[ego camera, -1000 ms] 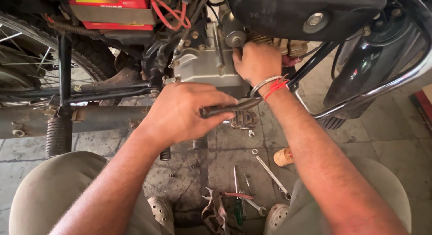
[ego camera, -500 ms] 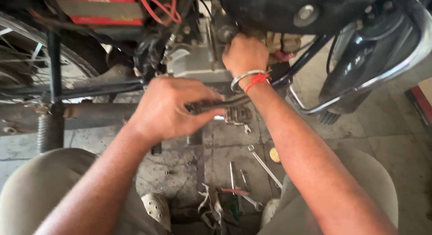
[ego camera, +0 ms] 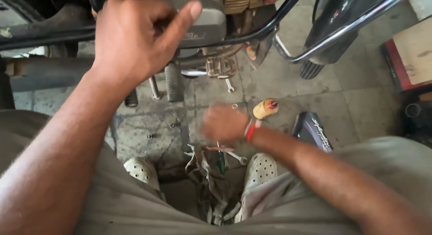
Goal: Pouring engine oil into a motorcycle and performing various repairs and adjustments on the engine using hand tools.
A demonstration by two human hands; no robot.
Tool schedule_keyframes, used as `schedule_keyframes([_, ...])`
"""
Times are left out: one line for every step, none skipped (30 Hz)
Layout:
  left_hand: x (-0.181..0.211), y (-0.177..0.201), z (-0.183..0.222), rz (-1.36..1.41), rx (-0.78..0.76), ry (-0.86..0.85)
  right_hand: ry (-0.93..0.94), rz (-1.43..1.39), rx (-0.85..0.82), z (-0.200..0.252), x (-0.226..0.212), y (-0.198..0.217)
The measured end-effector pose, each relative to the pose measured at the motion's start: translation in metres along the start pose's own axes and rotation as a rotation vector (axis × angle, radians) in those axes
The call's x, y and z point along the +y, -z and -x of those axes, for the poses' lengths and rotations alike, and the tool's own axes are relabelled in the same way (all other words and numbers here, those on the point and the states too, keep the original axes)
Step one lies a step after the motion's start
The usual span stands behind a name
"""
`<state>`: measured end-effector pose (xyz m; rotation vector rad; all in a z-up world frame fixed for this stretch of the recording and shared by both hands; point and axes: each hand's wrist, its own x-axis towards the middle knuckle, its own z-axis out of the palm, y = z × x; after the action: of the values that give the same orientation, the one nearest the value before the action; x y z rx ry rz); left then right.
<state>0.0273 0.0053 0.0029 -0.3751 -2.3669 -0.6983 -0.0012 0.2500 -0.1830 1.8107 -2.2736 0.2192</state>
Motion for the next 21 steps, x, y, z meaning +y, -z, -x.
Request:
schedule_keyframes([0.002, 0.002, -0.001, -0.108, -0.008, 0.042, 0.371, 0.082, -0.199, 0.012, -0.019, -0.006])
schedule_keyframes([0.001, 0.002, 0.000, -0.109, -0.009, 0.047, 0.374, 0.079, -0.199, 0.033, -0.031, -0.035])
schedule_keyframes([0.000, 0.002, 0.000, -0.061, -0.003, 0.087, 0.264, 0.021, -0.304, 0.052, -0.043, -0.065])
schedule_keyframes([-0.001, 0.002, 0.000, -0.012, 0.003, 0.128, 0.152, -0.036, -0.406, 0.071, -0.055, -0.094])
schedule_keyframes([-0.008, -0.003, 0.002, -0.017, 0.004, 0.131, 0.159, -0.037, -0.405, 0.080, -0.057, -0.110])
schedule_keyframes([-0.014, -0.009, 0.004, 0.133, 0.056, 0.088, 0.011, -0.042, -0.420, 0.090, -0.059, -0.126])
schedule_keyframes([-0.022, -0.012, 0.008, 0.276, 0.108, 0.048, -0.131, -0.050, -0.433, 0.097, -0.062, -0.144])
schedule_keyframes([-0.023, -0.013, 0.008, 0.265, 0.111, 0.054, -0.118, -0.053, -0.429, 0.102, -0.064, -0.156])
schedule_keyframes([-0.023, -0.014, 0.008, 0.178, 0.143, 0.026, -0.218, -0.075, -0.414, 0.106, -0.068, -0.168])
schedule_keyframes([-0.022, -0.015, 0.009, 0.092, 0.174, -0.004, -0.317, -0.097, -0.399, 0.111, -0.073, -0.179])
schedule_keyframes([-0.023, -0.014, 0.008, 0.087, 0.176, -0.006, -0.314, -0.096, -0.395, 0.113, -0.073, -0.189])
schedule_keyframes([-0.023, -0.013, 0.006, 0.096, 0.162, 0.011, -0.363, -0.027, -0.358, 0.116, -0.073, -0.198])
schedule_keyframes([-0.022, -0.014, 0.004, 0.110, 0.150, 0.028, -0.414, 0.046, -0.324, 0.121, -0.072, -0.205])
schedule_keyframes([-0.023, -0.015, 0.004, 0.108, 0.154, 0.026, -0.412, 0.050, -0.322, 0.117, -0.070, -0.201])
schedule_keyframes([-0.023, -0.016, 0.005, 0.096, 0.126, 0.095, -0.406, 0.031, -0.394, 0.115, -0.069, -0.196])
schedule_keyframes([-0.024, -0.017, 0.005, 0.085, 0.096, 0.163, -0.399, 0.013, -0.466, 0.113, -0.068, -0.191])
schedule_keyframes([-0.024, -0.016, 0.005, 0.081, 0.097, 0.160, -0.399, 0.013, -0.461, 0.104, -0.066, -0.180])
schedule_keyframes([-0.024, -0.015, 0.005, 0.106, 0.098, 0.172, -0.628, -0.201, -0.536, 0.094, -0.063, -0.168])
schedule_keyframes([-0.024, -0.015, 0.003, 0.136, 0.103, 0.180, -0.859, -0.414, -0.603, 0.085, -0.058, -0.155])
schedule_keyframes([-0.023, -0.015, 0.004, 0.137, 0.107, 0.173, -0.862, -0.409, -0.597, 0.081, -0.055, -0.145])
schedule_keyframes([-0.022, -0.015, 0.002, 0.072, 0.073, 0.209, -0.854, -0.444, -0.526, 0.077, -0.049, -0.135])
